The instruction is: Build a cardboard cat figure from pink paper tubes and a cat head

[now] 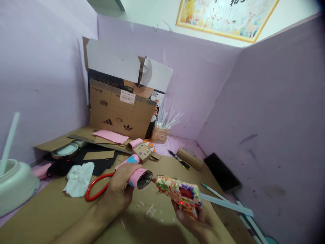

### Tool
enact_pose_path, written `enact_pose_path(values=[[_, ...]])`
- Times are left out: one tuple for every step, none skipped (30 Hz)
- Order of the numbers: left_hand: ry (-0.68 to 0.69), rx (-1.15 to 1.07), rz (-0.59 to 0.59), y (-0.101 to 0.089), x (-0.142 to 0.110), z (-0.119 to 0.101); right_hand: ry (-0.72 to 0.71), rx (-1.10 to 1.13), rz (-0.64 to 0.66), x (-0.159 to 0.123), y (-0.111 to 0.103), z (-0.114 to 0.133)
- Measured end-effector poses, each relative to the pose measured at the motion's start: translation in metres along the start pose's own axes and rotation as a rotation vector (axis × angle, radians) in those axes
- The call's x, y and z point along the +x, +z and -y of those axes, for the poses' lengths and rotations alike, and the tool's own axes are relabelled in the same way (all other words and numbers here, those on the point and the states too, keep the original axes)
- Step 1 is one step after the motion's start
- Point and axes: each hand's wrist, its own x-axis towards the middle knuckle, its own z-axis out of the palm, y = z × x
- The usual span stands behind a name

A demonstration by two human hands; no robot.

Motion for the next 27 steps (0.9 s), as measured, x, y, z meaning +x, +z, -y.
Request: enact_pose_path(values=[[-0.001, -0.002, -0.003, 0.000, -0.001, 0.000, 0.003, -0.016, 0.004, 0.000, -0.001, 0.001], [-0.002, -0.007, -0.006, 0.000, -0.001, 0.001, 0.004, -0.035, 0.023, 0.000, -0.002, 0.002], [-0.001, -0.015, -0.012, 0.001, -0.002, 0.001, 0.006, -0.058, 0.054, 0.000, -0.004, 0.002], [-0.003, -0.022, -0.009, 0.001, -0.002, 0.001, 0.008, -0.080, 0.085, 0.001, -0.006, 0.001], [-0.008, -0.026, -0.004, 0.001, -0.002, 0.001, 0.010, -0.101, 0.116, 0.001, -0.009, 0.001], [-0.009, -0.028, -0.002, 0.000, -0.002, 0.001, 0.010, -0.117, 0.141, 0.002, -0.010, 0.001], [-0.010, -0.025, 0.005, 0.000, -0.002, 0.000, 0.007, -0.127, 0.156, 0.003, -0.012, 0.000], [-0.008, -0.019, 0.005, -0.001, -0.001, -0.001, 0.002, -0.130, 0.157, 0.003, -0.013, 0.000], [-0.008, -0.014, 0.006, -0.001, -0.001, -0.001, -0.002, -0.128, 0.149, 0.003, -0.013, 0.001], [-0.011, -0.010, 0.007, -0.001, -0.001, -0.002, -0.003, -0.123, 0.141, 0.003, -0.012, 0.002], [-0.014, -0.007, 0.006, -0.002, -0.001, -0.003, -0.003, -0.118, 0.134, 0.003, -0.011, 0.003], [-0.017, -0.005, 0.006, -0.002, -0.001, -0.003, -0.004, -0.114, 0.128, 0.003, -0.010, 0.004], [-0.020, -0.006, 0.005, -0.002, -0.001, -0.003, -0.006, -0.112, 0.129, 0.002, -0.008, 0.005], [-0.020, -0.007, 0.002, -0.001, -0.001, -0.003, -0.009, -0.109, 0.129, 0.002, -0.007, 0.006], [-0.018, -0.006, 0.001, -0.001, -0.001, -0.003, -0.010, -0.109, 0.128, 0.001, -0.006, 0.006], [-0.012, -0.005, -0.004, -0.001, -0.001, -0.003, -0.006, -0.112, 0.123, 0.001, -0.006, 0.005], [-0.010, -0.004, -0.008, 0.000, -0.001, -0.003, 0.002, -0.121, 0.117, 0.000, -0.006, 0.004], [-0.007, -0.001, -0.011, 0.000, -0.001, -0.002, 0.016, -0.137, 0.120, 0.000, -0.007, 0.003], [-0.003, 0.002, -0.016, 0.000, -0.001, -0.002, 0.034, -0.157, 0.127, -0.001, -0.007, 0.001], [0.002, 0.005, -0.019, 0.000, -0.001, -0.002, 0.050, -0.174, 0.132, -0.001, -0.008, 0.000], [0.006, 0.007, -0.020, 0.000, -0.001, -0.002, 0.063, -0.183, 0.132, -0.001, -0.008, -0.002], [0.009, 0.009, -0.020, 0.000, -0.001, -0.002, 0.070, -0.182, 0.125, -0.002, -0.008, -0.003], [0.012, 0.011, -0.021, 0.000, -0.001, -0.002, 0.070, -0.172, 0.112, -0.002, -0.008, -0.004], [0.012, 0.011, -0.022, 0.000, -0.001, -0.002, 0.066, -0.156, 0.098, -0.003, -0.007, -0.003], [0.009, 0.011, -0.017, 0.000, -0.001, -0.002, 0.057, -0.141, 0.092, -0.003, -0.006, -0.003], [0.006, 0.010, -0.013, 0.001, -0.001, -0.002, 0.051, -0.129, 0.101, -0.004, -0.005, -0.002], [0.007, 0.011, -0.015, 0.001, -0.001, -0.002, 0.047, -0.118, 0.118, -0.004, -0.003, 0.000]])
